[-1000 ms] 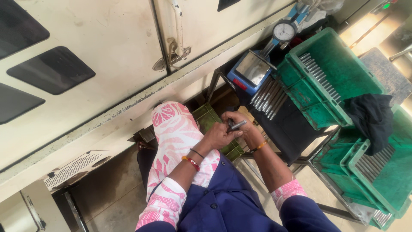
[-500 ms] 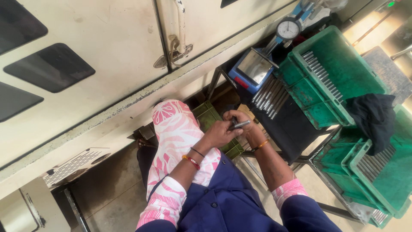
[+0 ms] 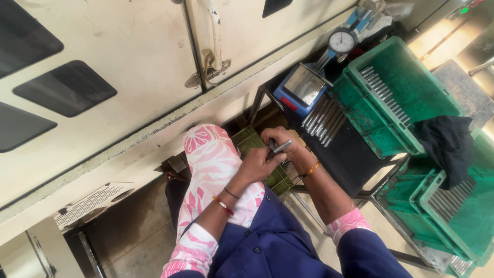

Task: The person operates a CNC lathe, inserting cylindrical metal rods into the chuck and closing the machine door. They then use the control panel to start the machine and later remove the processed rods, placing them into a green bin.

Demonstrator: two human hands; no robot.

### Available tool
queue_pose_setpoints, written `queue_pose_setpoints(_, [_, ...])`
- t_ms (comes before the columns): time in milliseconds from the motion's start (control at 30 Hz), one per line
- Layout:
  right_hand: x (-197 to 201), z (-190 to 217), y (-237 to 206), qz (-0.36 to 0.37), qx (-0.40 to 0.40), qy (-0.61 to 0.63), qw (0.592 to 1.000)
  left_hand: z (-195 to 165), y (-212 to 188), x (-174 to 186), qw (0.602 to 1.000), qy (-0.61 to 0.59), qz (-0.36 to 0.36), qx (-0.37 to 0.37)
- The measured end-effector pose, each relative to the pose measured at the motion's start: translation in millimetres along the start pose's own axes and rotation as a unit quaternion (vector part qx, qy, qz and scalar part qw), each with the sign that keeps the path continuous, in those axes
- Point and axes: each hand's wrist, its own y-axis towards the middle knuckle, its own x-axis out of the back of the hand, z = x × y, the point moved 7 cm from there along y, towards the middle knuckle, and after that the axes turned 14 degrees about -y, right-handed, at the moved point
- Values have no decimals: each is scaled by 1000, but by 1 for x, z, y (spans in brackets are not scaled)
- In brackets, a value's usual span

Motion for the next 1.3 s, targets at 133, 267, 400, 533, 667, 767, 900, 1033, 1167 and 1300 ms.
queue_pose_setpoints(133, [9, 25, 6, -18, -32, 61, 997, -43, 0, 22, 995, 73, 17, -63])
queue_pose_setpoints(267, [-11, 54, 19, 23, -161, 427, 889, -87, -2, 48, 985, 126, 13, -119])
queue_pose_setpoints(400, [-23, 85, 45, 56, -168, 434, 884, -118, -11, 80, 984, 142, 10, -108])
queue_pose_setpoints(533, [-44, 114, 91, 117, -98, 443, 884, -145, -24, 114, 973, 192, -64, -109])
queue_pose_setpoints(667, [-65, 133, 133, 132, -65, 457, 877, -178, -56, 135, 928, 269, -190, -173])
queue_pose_setpoints(767, [-71, 135, 140, 94, -89, 490, 862, -195, -86, 159, 921, 256, -240, -169])
queue_pose_setpoints(900, [-52, 115, 116, -8, -122, 415, 902, -197, -102, 192, 938, 198, -271, -90])
queue_pose_setpoints(1033, [15, 81, 57, -177, -15, 278, 944, -174, -108, 202, 955, 61, -286, -49])
queue_pose_setpoints(1167, [91, -5, -44, -344, -202, 124, 909, -143, -118, 206, 952, 8, -306, -25])
queue_pose_setpoints(1300, [161, -49, -149, -469, -297, -284, 782, -119, -125, 207, 944, -49, -326, 5])
